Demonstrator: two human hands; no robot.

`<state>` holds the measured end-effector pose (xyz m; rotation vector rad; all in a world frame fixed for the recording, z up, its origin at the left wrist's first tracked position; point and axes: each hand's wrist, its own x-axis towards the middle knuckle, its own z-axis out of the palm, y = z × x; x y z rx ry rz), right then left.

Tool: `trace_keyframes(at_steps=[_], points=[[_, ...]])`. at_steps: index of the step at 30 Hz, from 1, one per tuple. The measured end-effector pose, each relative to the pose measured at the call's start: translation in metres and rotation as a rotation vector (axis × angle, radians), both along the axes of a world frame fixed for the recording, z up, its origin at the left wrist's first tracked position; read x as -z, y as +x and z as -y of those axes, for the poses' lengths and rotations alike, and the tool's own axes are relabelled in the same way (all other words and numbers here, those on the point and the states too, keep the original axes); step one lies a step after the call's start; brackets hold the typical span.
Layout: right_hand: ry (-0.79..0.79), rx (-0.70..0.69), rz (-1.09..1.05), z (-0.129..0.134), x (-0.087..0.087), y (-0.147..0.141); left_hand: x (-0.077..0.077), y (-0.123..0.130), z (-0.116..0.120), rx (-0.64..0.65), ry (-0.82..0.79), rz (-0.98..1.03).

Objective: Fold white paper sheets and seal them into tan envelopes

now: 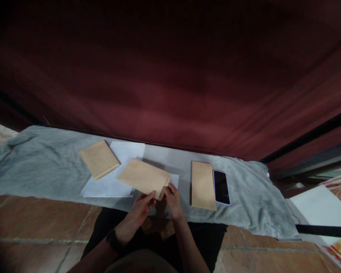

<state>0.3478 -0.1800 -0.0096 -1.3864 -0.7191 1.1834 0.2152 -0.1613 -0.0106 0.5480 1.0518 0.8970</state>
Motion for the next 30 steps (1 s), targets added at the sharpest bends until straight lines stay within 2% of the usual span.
trace_keyframes(at_steps=[3,5,9,11,14,15,17,20,23,30], points=[[-0.017,-0.049,-0.098,0.003,-0.005,0.006,-0.002,0.001,0.002,0.065,0.017,-0.030],[-0.010,-0.094,-0.123,0.004,-0.007,0.009,-0.002,-0.001,0.007,0.152,0.045,-0.064],[0.041,-0.043,0.053,0.006,0.000,0.021,-0.006,-0.009,0.018,0.511,0.172,-0.223],[0.079,-0.011,0.168,0.008,0.004,0.029,-0.014,-0.014,0.018,0.617,0.433,-0.419],[0.120,-0.087,0.238,0.015,0.008,0.039,-0.025,-0.018,0.005,0.589,1.007,-0.837],[0.131,-0.122,0.251,0.017,0.009,0.041,-0.027,-0.019,-0.002,0.598,1.152,-0.964],[0.146,-0.176,0.271,0.022,0.008,0.044,-0.027,-0.021,-0.017,0.688,1.316,-1.150],[0.175,-0.194,0.274,0.029,0.007,0.047,-0.019,-0.024,-0.033,0.850,1.373,-1.225],[0.181,-0.173,0.287,0.033,0.010,0.048,-0.015,-0.024,-0.038,0.918,1.380,-1.185],[0.045,-0.101,0.151,0.035,0.028,0.050,-0.024,-0.020,-0.028,0.854,1.450,-1.231]])
